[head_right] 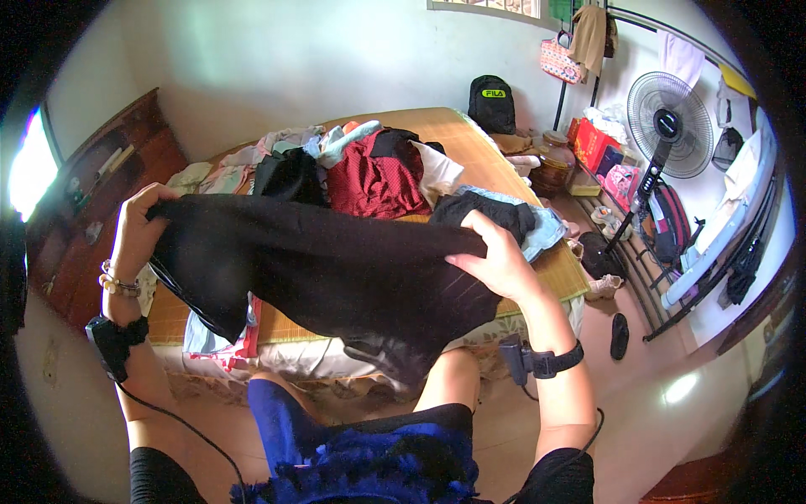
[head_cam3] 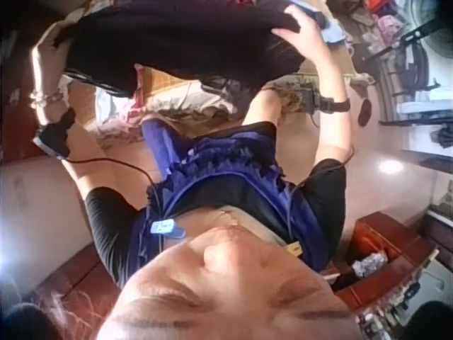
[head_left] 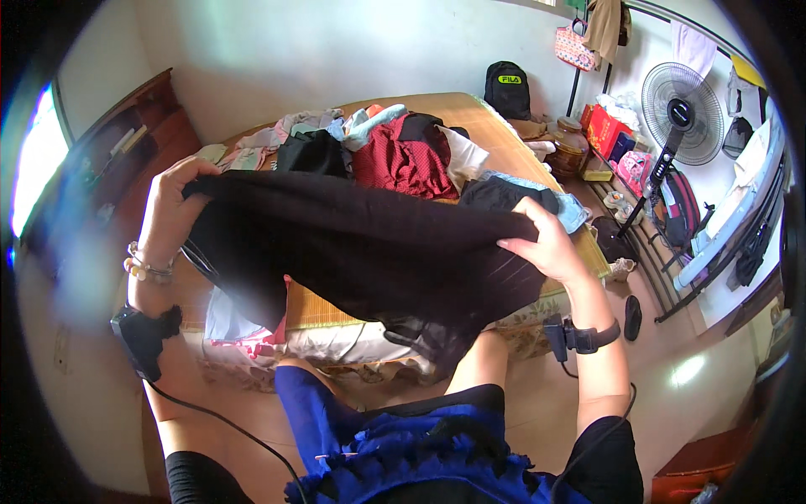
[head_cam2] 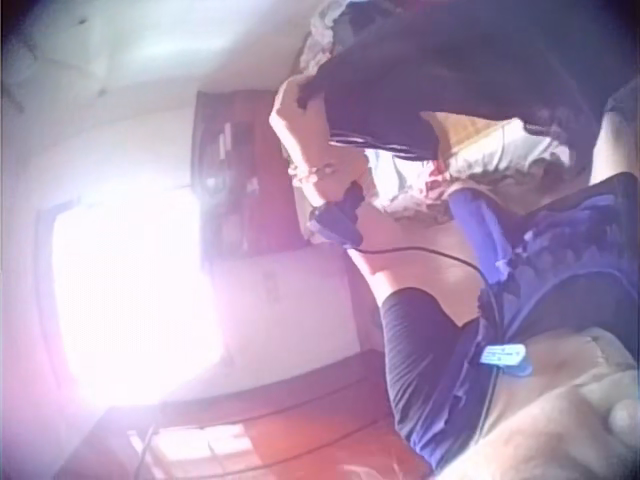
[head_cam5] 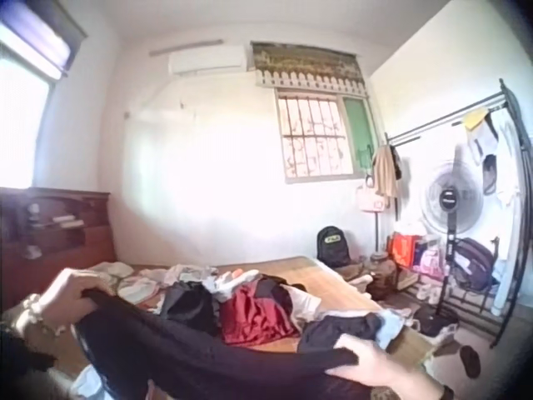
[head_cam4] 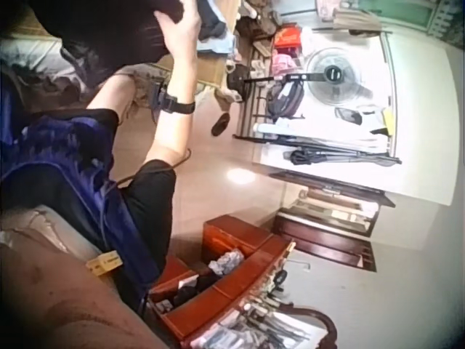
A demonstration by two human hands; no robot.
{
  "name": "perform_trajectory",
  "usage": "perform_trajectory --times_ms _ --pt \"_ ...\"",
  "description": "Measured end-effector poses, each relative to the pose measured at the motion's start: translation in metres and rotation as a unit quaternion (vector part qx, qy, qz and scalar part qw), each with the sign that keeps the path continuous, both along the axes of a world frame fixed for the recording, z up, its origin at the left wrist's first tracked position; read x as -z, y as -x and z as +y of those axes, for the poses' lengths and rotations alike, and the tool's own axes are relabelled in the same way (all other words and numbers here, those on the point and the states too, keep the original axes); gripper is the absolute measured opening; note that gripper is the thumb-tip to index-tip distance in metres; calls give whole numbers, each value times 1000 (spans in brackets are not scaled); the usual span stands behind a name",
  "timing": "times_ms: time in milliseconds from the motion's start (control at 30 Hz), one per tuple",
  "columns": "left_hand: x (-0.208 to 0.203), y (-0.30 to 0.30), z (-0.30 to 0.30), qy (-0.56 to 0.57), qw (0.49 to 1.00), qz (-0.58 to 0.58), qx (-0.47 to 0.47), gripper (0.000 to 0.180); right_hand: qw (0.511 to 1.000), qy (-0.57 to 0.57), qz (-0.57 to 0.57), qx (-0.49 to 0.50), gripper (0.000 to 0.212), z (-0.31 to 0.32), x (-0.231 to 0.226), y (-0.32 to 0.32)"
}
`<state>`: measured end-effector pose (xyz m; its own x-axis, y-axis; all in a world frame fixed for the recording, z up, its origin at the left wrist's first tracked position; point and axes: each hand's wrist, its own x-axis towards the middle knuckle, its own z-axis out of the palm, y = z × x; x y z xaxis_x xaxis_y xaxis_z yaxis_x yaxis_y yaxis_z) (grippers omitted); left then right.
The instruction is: The person is folding black shorts and a black shirt on a bed.
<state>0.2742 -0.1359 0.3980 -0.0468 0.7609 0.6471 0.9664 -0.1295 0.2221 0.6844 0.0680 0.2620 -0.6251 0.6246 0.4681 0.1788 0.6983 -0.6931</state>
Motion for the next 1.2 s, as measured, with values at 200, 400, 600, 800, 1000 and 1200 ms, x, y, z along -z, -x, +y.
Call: perform_trajectory --times_ms 200,400,600,800,1000,1200 --pt "-13 -4 -17 30 999 -12 0 22 990 -98 -105 -1 42 -12 9 5" --pt "-10 4 -32 32 999 -22 -7 22 975 -207 -47 -63 38 -12 13 9" --pt "-12 13 -42 46 996 -74 -11 22 996 -80 -34 7 41 -28 5 10" --pt "-14 13 -43 54 997 -57 -25 22 957 -123 -244 95 40 -26 -11 10" --pt "6 24 -17 89 992 -83 -21 18 994 -25 -104 -27 41 16 13 -7" --pt "36 39 55 112 992 -38 -30 20 961 -97 -239 98 40 86 14 9"
